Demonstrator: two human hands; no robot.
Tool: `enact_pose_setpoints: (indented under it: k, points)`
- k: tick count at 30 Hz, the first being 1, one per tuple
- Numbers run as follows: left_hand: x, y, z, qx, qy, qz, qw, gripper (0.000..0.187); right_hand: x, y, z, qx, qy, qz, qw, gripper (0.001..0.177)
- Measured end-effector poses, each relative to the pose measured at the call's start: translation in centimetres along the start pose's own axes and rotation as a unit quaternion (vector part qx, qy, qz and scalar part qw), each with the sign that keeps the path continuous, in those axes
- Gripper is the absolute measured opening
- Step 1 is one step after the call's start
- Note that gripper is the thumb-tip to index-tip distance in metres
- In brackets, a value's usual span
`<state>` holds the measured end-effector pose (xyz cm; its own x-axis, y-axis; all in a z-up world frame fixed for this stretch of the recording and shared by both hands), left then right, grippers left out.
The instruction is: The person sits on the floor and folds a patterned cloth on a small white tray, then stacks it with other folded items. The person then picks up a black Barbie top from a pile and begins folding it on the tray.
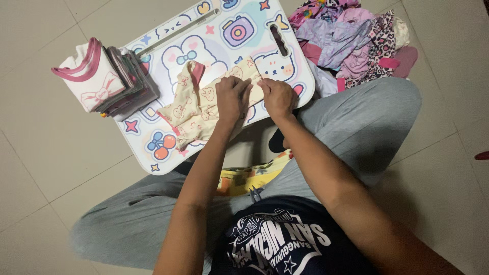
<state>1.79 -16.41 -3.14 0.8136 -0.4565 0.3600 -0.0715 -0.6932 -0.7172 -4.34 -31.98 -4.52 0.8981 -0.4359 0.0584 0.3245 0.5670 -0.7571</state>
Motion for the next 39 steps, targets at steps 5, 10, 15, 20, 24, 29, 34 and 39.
enact_pose_setpoints:
  k: [5, 10, 15, 20, 24, 29, 34, 39]
  points:
    - [0.1, -0.4, -0.6, 0.032, -0.004, 0.006, 0.999, 0.019, 0.1, 0.0, 0.0, -0.119, -0.02, -0.044, 0.992, 0.04]
    - [0.0, -0.5, -1.8, 0.128, 0.026, 0.029, 0.991, 0.05, 0.1, -0.4, 0.0, -0.163, -0.052, -0.085, 0.981, 0.049]
    - [0.7, 0.6, -1.2, 0.136, 0.018, 0.137, 0.981, 0.065, 0.3, -1.1, 0.5, -0.178, -0.041, -0.05, 0.982, 0.048]
    - [0.5, 1.6, 0.1, 0.125, 0.004, 0.163, 0.979, 0.062, 0.9, -1.3, 2.3, -0.164, -0.147, -0.004, 0.976, 0.034]
    - [-0.4, 1.7, 2.3, 0.116, 0.001, 0.124, 0.986, 0.061, 2.6, 0.0, 3.8, -0.141, -0.265, 0.039, 0.953, 0.039]
    - [-3.5, -4.6, 6.4, 0.087, -0.078, 0.052, 0.992, 0.055, 3.9, 1.7, 4.9, -0.135, -0.362, 0.172, 0.906, 0.066]
    - [-7.8, -15.0, 9.3, -0.005, -0.234, -0.075, 0.969, 0.04, 4.0, 1.2, 5.1, -0.174, -0.363, 0.232, 0.885, 0.072]
    - [-8.8, -18.4, 10.3, -0.014, -0.287, -0.099, 0.953, 0.026, 4.1, 1.9, 7.3, -0.208, -0.358, 0.194, 0.889, 0.063]
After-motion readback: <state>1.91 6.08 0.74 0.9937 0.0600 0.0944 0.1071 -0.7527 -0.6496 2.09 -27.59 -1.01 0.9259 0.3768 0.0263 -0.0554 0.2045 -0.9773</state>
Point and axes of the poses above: each hand's wrist, its own x-axis towards the middle knuckle, its own y-axis out of the palm, z = x × y, the point moved 1 cm from there along x, towards the middle knuckle, and after that the axes turned 1 degree about -x, right-handed, at the moved point
